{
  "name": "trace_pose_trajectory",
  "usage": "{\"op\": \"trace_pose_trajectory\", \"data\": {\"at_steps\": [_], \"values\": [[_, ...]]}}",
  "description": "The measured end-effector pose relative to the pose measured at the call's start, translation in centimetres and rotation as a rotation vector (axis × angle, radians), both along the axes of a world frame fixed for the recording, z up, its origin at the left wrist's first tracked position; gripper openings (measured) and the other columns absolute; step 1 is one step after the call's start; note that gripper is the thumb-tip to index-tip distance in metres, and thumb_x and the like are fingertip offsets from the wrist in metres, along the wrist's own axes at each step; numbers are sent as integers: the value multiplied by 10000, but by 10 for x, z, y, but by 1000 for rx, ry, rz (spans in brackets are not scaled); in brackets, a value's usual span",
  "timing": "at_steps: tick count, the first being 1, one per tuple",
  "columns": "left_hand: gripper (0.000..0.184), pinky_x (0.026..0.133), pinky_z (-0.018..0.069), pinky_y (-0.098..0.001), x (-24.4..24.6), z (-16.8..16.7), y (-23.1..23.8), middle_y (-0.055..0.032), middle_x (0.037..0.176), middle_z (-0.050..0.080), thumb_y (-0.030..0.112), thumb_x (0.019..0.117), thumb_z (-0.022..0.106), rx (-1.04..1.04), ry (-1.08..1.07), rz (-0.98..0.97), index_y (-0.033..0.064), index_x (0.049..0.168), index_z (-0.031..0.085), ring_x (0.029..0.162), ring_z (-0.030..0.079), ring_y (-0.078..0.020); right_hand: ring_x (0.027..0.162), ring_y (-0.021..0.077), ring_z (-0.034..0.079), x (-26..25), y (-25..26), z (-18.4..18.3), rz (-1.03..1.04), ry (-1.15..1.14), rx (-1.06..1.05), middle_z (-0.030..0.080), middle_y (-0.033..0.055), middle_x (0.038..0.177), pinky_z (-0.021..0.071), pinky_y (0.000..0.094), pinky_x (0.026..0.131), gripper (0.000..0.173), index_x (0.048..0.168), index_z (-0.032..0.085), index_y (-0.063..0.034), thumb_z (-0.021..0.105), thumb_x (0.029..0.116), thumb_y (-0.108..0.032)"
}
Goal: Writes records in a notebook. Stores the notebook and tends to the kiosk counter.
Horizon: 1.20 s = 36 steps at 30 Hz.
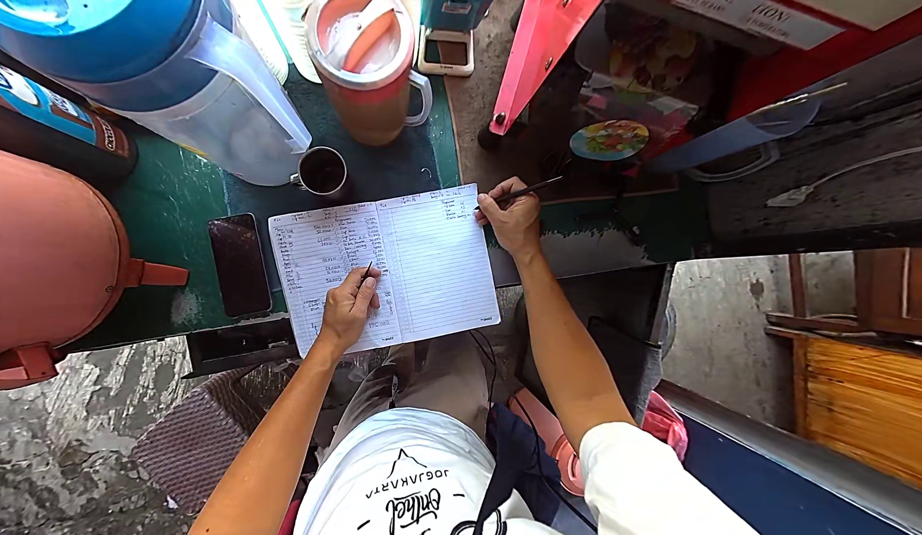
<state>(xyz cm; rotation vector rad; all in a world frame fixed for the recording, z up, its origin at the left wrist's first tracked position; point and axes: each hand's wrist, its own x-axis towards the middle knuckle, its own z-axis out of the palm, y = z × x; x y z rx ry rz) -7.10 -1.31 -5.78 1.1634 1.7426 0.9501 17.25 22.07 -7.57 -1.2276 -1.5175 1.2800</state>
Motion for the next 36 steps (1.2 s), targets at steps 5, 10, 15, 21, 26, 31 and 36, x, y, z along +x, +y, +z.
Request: {"op": "trace_pose_trajectory", "data": {"at_steps": [5, 10, 15, 21, 26, 31, 36], "values": [[349, 527, 486, -217, 0, 0, 0, 29, 688, 626, 232, 1104, 373, 11, 1, 1, 72, 1258, 642, 550, 562, -50, 586, 122, 699, 0, 0, 0, 3, -6, 8, 692, 13, 706, 627, 287, 580, 157, 930, 597, -67, 751, 904, -85], [344, 526, 485, -215, 1, -1, 0, 27, 683, 622, 227, 1104, 375, 14, 8, 1, 68, 1252, 642, 548, 560, -50, 586, 125, 698, 1, 1, -2, 17, -2, 19, 696, 15, 711, 625, 291, 575, 159, 924, 598, -66, 753, 906, -93], [343, 528, 483, -214, 1, 0, 0, 30, 688, 625, 223, 1104, 374, 6, 15, 3, 72, 1251, 645, 547, 558, -48, 587, 115, 696, 0, 0, -2, 17, 2, 25, 698, 11, 711, 620, 280, 574, 154, 927, 596, -66, 748, 908, -86], [348, 522, 478, -225, 1, -1, 0, 28, 682, 627, 223, 1101, 373, 1, 15, -1, 71, 1260, 643, 536, 549, -52, 585, 116, 690, 0, 0, 0, 16, -31, 20, 699, 17, 712, 616, 286, 577, 153, 930, 604, -55, 750, 911, -97], [342, 517, 475, -218, 1, -1, 0, 28, 685, 627, 213, 1100, 377, 8, 4, 6, 68, 1257, 645, 534, 547, -51, 581, 112, 687, 0, 0, -1, 13, -20, 22, 699, 17, 709, 610, 279, 569, 158, 927, 603, -56, 755, 905, -91], [340, 517, 472, -212, 1, -1, -1, 31, 681, 624, 216, 1101, 381, 14, 2, 8, 73, 1257, 648, 534, 545, -49, 582, 112, 688, 0, 0, -3, 11, -19, 25, 699, 18, 708, 610, 276, 570, 157, 928, 604, -56, 757, 904, -87], [342, 526, 477, -212, 1, -1, -1, 31, 683, 625, 211, 1101, 378, 11, 4, 3, 72, 1263, 645, 538, 549, -49, 579, 101, 682, 0, 0, -2, 12, -39, 38, 697, 11, 703, 602, 268, 562, 163, 931, 607, -61, 763, 904, -98]]}}
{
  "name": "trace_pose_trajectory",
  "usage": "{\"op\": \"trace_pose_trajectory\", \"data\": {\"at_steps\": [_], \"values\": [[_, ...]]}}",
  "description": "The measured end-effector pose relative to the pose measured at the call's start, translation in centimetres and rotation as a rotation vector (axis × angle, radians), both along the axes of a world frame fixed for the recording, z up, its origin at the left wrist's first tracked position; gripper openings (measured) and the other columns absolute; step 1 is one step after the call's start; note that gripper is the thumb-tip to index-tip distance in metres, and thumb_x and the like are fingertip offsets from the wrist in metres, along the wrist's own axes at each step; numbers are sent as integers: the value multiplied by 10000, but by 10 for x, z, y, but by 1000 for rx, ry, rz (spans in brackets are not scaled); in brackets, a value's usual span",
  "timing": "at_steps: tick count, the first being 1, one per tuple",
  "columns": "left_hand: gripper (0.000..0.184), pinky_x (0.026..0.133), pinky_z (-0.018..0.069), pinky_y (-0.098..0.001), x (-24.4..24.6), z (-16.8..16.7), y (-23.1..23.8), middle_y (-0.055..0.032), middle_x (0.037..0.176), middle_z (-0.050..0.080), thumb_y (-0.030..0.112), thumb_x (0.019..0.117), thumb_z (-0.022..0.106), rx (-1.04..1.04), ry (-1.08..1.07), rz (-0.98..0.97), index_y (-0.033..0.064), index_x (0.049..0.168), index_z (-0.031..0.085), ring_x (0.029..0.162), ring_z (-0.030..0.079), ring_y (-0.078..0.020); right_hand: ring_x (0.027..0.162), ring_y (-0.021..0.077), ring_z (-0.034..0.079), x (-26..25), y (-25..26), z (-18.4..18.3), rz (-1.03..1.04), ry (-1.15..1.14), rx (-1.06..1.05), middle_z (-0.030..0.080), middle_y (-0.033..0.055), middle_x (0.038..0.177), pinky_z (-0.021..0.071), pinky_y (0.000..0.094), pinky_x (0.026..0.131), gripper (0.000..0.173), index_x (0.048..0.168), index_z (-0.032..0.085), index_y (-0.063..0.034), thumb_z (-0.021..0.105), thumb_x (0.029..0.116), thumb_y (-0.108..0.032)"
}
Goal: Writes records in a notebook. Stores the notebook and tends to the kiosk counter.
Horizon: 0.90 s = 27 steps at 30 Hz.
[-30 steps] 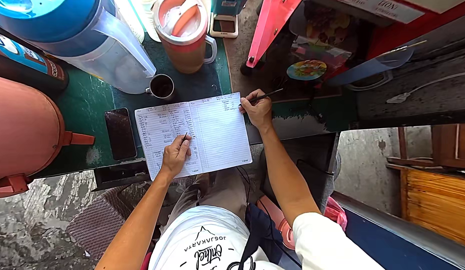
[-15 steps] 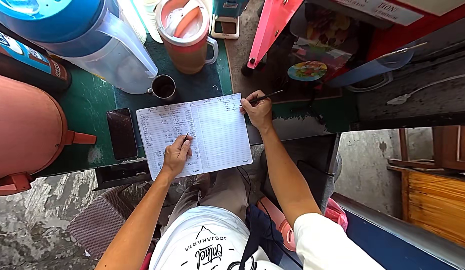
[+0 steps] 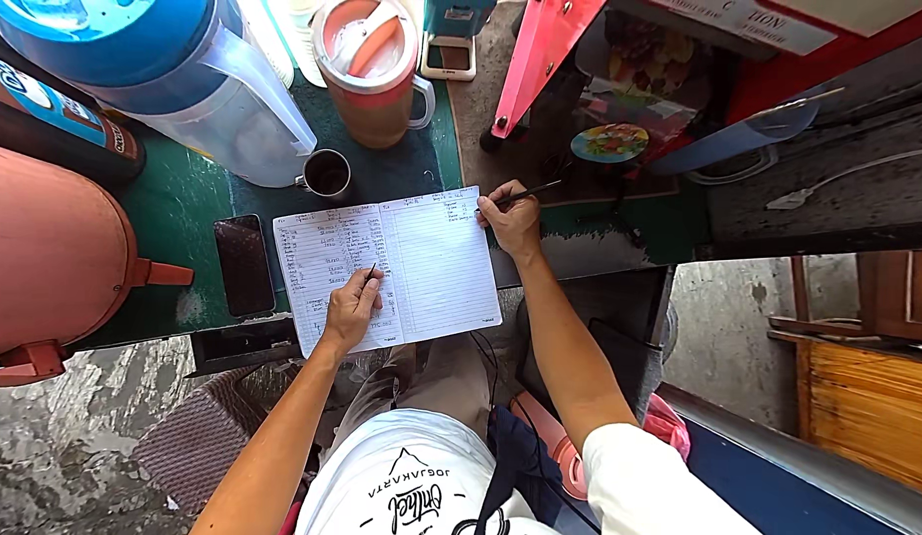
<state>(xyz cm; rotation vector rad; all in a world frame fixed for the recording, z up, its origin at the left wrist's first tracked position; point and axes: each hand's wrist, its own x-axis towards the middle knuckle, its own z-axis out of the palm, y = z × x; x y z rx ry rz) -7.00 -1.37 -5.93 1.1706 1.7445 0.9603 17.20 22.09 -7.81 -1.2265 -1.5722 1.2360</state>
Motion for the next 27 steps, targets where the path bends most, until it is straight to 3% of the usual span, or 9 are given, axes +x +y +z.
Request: {"op": "trace_pose_trajectory", "data": {"at_steps": [4, 9, 13, 18, 21, 27], "values": [[346, 525, 477, -214, 0, 0, 0, 33, 685, 625, 216, 1102, 376, -2, 2, 3, 72, 1264, 645, 537, 548, -48, 557, 85, 642, 1, 1, -3, 13, -47, 49, 664, -2, 683, 568, 261, 541, 165, 886, 611, -77, 773, 876, -110], [345, 525, 477, -215, -1, -1, 0, 33, 686, 627, 216, 1101, 374, 6, 5, 0, 76, 1253, 650, 541, 550, -46, 571, 108, 685, 0, 1, -1, -18, 9, -10, 695, 13, 703, 611, 277, 558, 180, 906, 606, -63, 783, 878, -78], [346, 522, 476, -220, -1, -1, 0, 33, 684, 627, 223, 1100, 375, 3, 6, 0, 76, 1252, 649, 537, 547, -49, 551, 95, 658, -1, 1, 0, -14, -42, 17, 672, 4, 677, 585, 267, 537, 161, 877, 608, -71, 767, 870, -89], [347, 533, 478, -219, -2, -1, 0, 36, 685, 625, 219, 1101, 374, 12, 8, -8, 72, 1254, 649, 542, 545, -45, 561, 112, 686, 1, 3, 4, -49, 69, -56, 698, 11, 688, 607, 270, 545, 152, 905, 603, -58, 755, 901, -65], [346, 523, 468, -213, -1, -3, 0, 44, 675, 619, 224, 1100, 379, 18, 8, -4, 75, 1246, 655, 533, 536, -40, 541, 111, 669, 1, 7, 9, -74, 85, -78, 674, 8, 687, 592, 260, 516, 203, 968, 536, -66, 731, 913, -51], [344, 532, 478, -213, -2, -3, -1, 39, 682, 623, 222, 1099, 381, 26, 15, -10, 73, 1245, 655, 542, 547, -41, 588, 104, 681, -2, 6, 9, 37, 14, -49, 689, 12, 718, 605, 271, 567, 180, 922, 597, -61, 768, 913, -117]]}}
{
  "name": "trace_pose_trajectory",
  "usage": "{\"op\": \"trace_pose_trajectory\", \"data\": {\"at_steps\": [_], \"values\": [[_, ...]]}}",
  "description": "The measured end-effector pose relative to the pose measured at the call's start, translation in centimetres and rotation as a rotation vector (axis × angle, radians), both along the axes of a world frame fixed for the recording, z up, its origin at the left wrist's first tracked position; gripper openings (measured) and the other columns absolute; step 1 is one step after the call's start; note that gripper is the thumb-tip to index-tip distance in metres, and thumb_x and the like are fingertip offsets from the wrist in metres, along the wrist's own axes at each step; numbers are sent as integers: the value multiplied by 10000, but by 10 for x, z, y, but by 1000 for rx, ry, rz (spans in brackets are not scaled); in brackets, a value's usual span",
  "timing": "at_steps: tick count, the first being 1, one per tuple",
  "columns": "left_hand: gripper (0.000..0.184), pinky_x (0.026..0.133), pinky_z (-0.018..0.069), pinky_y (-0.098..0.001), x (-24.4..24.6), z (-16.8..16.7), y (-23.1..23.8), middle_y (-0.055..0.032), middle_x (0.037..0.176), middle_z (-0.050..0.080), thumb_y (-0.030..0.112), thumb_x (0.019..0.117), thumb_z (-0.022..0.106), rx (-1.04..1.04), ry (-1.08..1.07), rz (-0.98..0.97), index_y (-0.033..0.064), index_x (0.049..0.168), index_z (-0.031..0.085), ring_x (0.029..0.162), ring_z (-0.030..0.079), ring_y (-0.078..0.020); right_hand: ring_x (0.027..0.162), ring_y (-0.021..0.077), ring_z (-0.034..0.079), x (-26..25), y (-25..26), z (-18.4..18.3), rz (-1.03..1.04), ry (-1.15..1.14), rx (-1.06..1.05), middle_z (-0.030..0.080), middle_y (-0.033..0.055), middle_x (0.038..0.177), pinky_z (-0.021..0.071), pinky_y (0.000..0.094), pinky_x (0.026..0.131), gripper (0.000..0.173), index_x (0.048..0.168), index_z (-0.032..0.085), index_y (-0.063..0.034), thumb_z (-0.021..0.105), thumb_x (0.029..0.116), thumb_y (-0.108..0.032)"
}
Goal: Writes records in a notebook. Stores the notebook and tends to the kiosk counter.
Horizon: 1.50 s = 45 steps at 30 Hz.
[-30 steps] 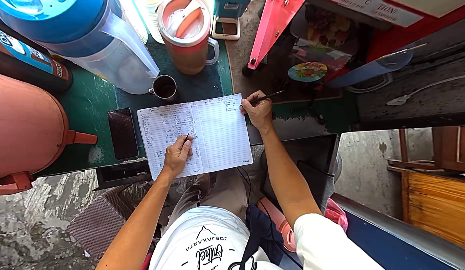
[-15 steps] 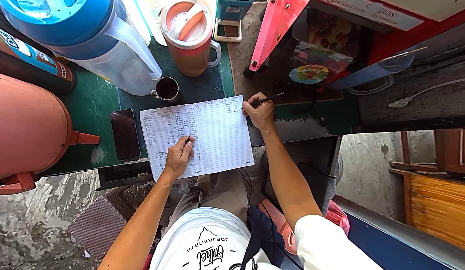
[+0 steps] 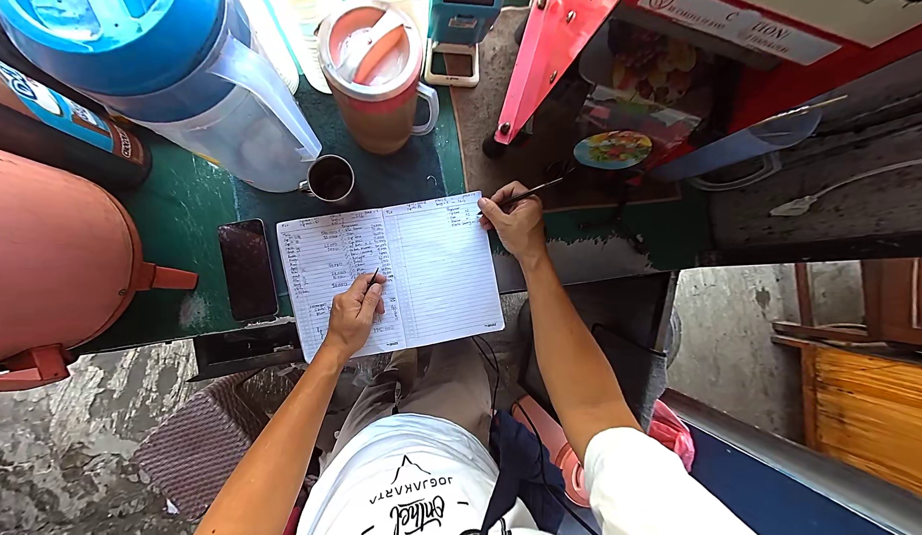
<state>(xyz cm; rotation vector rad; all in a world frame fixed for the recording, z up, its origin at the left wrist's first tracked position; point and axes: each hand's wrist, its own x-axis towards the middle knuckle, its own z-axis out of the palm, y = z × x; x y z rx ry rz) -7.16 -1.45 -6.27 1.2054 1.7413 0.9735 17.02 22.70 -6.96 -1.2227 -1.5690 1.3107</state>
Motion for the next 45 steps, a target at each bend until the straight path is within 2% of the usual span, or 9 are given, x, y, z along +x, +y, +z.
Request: {"op": "trace_pose_trajectory", "data": {"at_steps": [6, 12, 45], "values": [[345, 532, 478, -210, 0, 0, 0, 44, 686, 629, 232, 1099, 382, -4, 1, 0, 77, 1238, 657, 542, 547, -34, 562, 107, 673, -1, 5, -3, -4, 16, -19, 685, 9, 698, 599, 272, 547, 219, 914, 594, -73, 804, 867, -115], [347, 522, 471, -203, 1, 0, 0, 48, 681, 627, 229, 1101, 379, -3, 7, 3, 74, 1235, 660, 535, 540, -32, 571, 124, 694, 0, 3, -6, -30, 20, -7, 703, 21, 697, 614, 281, 555, 173, 922, 596, -62, 765, 903, -93], [345, 528, 474, -210, 0, 1, 0, 39, 683, 626, 228, 1100, 382, -9, 9, -4, 78, 1244, 657, 540, 544, -40, 581, 124, 693, -3, -1, -8, -50, 36, 34, 698, 20, 714, 620, 288, 566, 176, 933, 608, -55, 775, 888, -85]]}}
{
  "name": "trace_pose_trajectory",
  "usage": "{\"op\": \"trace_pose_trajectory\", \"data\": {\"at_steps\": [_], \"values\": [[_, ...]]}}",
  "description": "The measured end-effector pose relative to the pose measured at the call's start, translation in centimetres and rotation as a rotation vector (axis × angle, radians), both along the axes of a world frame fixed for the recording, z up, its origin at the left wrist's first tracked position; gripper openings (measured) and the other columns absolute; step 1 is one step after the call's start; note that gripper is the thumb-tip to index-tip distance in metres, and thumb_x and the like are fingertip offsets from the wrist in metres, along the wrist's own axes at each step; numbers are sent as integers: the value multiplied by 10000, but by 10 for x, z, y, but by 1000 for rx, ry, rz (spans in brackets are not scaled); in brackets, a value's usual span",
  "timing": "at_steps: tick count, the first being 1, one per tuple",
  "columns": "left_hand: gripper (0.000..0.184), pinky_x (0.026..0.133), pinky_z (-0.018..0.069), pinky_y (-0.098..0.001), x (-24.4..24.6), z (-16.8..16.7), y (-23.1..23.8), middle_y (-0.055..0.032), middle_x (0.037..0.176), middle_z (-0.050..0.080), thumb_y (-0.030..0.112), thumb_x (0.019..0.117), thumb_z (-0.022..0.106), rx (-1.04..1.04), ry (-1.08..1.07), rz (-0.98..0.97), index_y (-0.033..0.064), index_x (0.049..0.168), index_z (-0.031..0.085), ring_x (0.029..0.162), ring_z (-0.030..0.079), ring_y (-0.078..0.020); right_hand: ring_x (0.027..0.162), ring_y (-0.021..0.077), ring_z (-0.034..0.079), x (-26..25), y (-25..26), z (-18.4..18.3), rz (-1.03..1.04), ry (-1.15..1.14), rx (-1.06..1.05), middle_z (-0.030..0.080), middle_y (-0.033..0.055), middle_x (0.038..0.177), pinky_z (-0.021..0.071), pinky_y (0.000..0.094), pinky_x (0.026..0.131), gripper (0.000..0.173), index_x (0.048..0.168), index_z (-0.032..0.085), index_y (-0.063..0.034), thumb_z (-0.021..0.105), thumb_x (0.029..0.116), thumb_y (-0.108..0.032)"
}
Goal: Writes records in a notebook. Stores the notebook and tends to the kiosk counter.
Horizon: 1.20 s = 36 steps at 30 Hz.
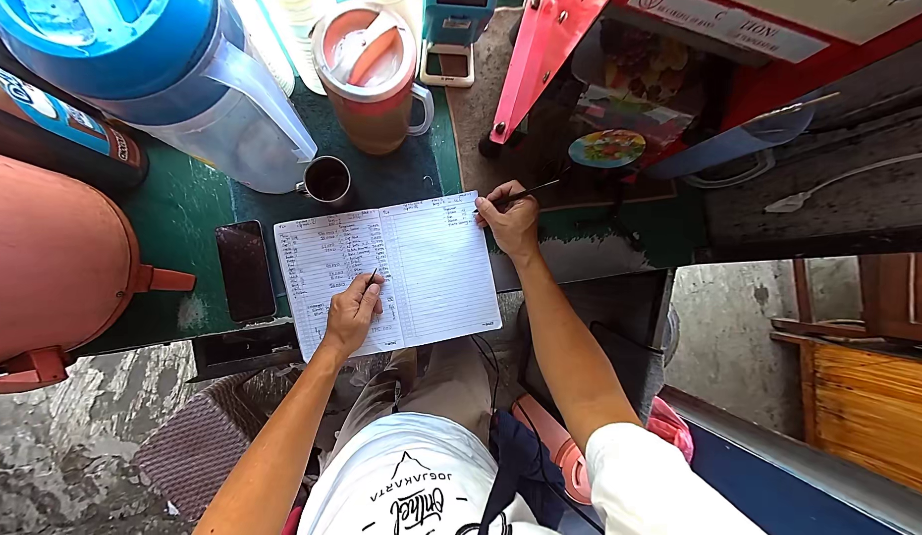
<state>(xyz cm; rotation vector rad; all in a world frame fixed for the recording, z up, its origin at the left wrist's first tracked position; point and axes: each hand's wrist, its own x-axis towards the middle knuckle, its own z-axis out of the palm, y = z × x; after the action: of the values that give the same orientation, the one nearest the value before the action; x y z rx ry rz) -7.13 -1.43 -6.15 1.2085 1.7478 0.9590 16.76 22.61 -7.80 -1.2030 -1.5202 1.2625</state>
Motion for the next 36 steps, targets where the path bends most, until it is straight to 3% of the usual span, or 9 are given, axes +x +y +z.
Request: {"op": "trace_pose_trajectory", "data": {"at_steps": [19, 36], "values": [[350, 539, 488, -220, 0, -1, 0, 29, 689, 630, 224, 1098, 375, 10, 1, -4, 72, 1242, 655, 550, 559, -51, 576, 106, 686, -1, 1, -2, -1, -45, 32, 699, 12, 705, 610, 276, 562, 174, 913, 612, -61, 780, 893, -103], [352, 532, 480, -220, 0, 0, 0, 34, 689, 630, 227, 1102, 371, -9, -3, -1, 77, 1251, 653, 542, 550, -49, 566, 96, 657, 1, 4, -3, 26, -94, 69, 673, 6, 690, 584, 280, 550, 173, 862, 620, -73, 790, 848, -99]]}}
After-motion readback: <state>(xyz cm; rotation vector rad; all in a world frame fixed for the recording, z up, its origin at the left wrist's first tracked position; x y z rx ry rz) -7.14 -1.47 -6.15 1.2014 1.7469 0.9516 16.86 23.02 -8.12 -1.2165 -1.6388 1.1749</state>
